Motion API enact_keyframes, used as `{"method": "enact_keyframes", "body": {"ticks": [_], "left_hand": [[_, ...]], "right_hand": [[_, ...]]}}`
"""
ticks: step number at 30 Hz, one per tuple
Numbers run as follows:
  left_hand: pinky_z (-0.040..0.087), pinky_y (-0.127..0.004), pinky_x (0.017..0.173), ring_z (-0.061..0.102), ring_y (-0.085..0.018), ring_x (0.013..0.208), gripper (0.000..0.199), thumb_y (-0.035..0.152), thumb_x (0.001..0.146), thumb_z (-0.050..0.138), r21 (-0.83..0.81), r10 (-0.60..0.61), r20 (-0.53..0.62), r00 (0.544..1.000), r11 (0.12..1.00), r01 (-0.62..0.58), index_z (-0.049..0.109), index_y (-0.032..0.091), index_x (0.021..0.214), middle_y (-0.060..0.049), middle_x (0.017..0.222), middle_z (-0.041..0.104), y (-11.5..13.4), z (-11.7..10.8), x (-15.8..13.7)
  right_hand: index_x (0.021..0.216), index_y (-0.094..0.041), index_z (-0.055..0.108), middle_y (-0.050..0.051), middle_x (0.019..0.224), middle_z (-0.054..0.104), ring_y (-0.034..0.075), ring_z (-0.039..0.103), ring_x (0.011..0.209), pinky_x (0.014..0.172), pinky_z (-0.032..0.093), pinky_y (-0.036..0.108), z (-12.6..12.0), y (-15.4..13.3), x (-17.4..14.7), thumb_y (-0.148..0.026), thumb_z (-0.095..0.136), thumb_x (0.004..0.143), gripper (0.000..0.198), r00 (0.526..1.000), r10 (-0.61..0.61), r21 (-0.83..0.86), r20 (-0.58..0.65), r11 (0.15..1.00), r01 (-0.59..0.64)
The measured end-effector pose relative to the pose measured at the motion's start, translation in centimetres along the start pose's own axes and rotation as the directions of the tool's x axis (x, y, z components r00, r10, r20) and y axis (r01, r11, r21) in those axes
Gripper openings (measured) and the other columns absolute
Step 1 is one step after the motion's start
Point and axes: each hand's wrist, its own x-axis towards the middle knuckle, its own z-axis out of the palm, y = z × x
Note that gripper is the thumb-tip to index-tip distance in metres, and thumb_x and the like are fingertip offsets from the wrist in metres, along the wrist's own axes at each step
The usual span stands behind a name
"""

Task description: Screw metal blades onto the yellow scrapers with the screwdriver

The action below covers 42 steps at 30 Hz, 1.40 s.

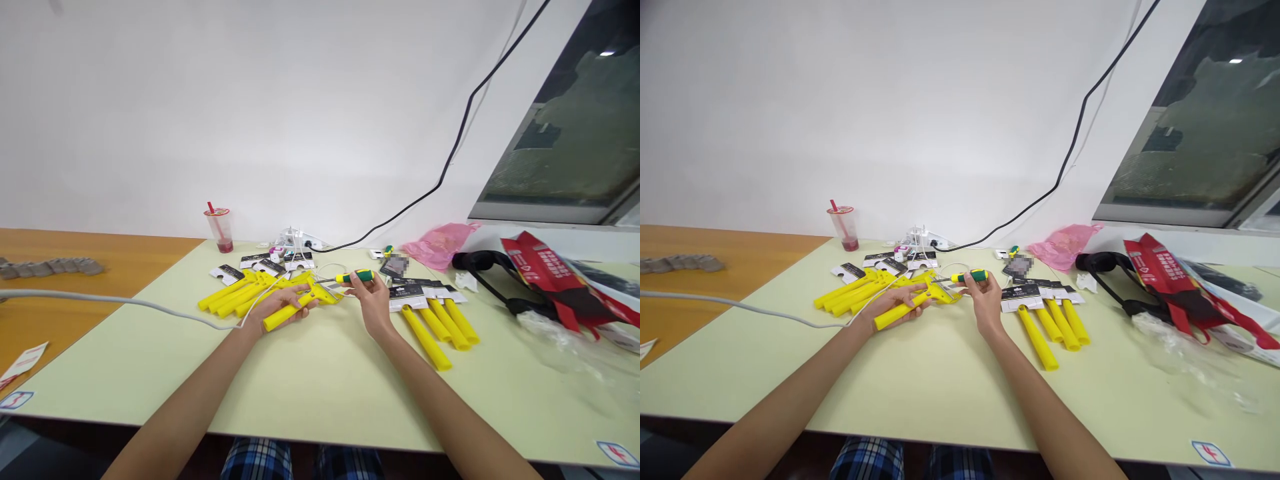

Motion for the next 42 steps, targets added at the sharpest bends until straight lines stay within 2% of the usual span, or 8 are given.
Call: {"method": "enact_keyframes", "body": {"ticks": [6, 23, 36, 42], "left_hand": [[0.062, -0.024, 0.079, 0.083, -0.023, 0.105, 0.103, -0.012, 0.067, 0.061, 0.008, -0.008, -0.017, 1.000, 1.000, 0.009, 0.040, 0.014, 0.164, -0.016, 0.122, 0.077, 0.11, 0.19, -0.11], [0.062, -0.024, 0.080, 0.084, -0.022, 0.106, 0.106, -0.011, 0.068, 0.060, -0.002, -0.025, -0.029, 0.999, 1.000, 0.025, 0.036, 0.015, 0.168, -0.022, 0.144, 0.073, 0.05, 0.27, -0.08], [0.062, -0.025, 0.082, 0.082, -0.023, 0.106, 0.109, -0.010, 0.068, 0.063, -0.014, -0.005, -0.034, 0.999, 1.000, 0.004, 0.035, 0.014, 0.170, -0.024, 0.143, 0.072, -0.11, 0.18, -0.19], [0.062, -0.026, 0.083, 0.082, -0.025, 0.112, 0.114, -0.010, 0.068, 0.062, -0.005, -0.007, -0.055, 0.998, 1.000, 0.007, 0.030, 0.015, 0.174, -0.025, 0.145, 0.071, -0.02, 0.32, -0.25]], "right_hand": [[0.092, -0.024, 0.068, 0.003, 0.090, 0.080, 0.027, 0.083, 0.079, 0.067, 0.070, 0.039, 0.07, -0.15, -0.02, -0.066, 0.100, 0.071, 0.057, 1.000, 0.017, -0.004, -0.003, 1.000, -0.017], [0.092, -0.025, 0.066, 0.003, 0.091, 0.079, 0.027, 0.081, 0.078, 0.065, 0.066, 0.038, 0.26, -0.35, -0.28, -0.065, 0.098, 0.075, 0.054, 0.999, -0.029, -0.034, 0.022, 0.999, 0.030], [0.091, -0.025, 0.064, 0.003, 0.090, 0.079, 0.028, 0.082, 0.081, 0.065, 0.066, 0.038, 0.24, -0.59, -0.40, -0.066, 0.097, 0.077, 0.054, 0.999, -0.032, -0.053, 0.029, 0.998, 0.033], [0.090, -0.025, 0.063, 0.004, 0.090, 0.079, 0.029, 0.083, 0.081, 0.063, 0.066, 0.039, 0.45, -0.91, -0.48, -0.069, 0.097, 0.074, 0.058, 0.999, -0.043, -0.055, 0.023, 0.998, 0.044]]}}
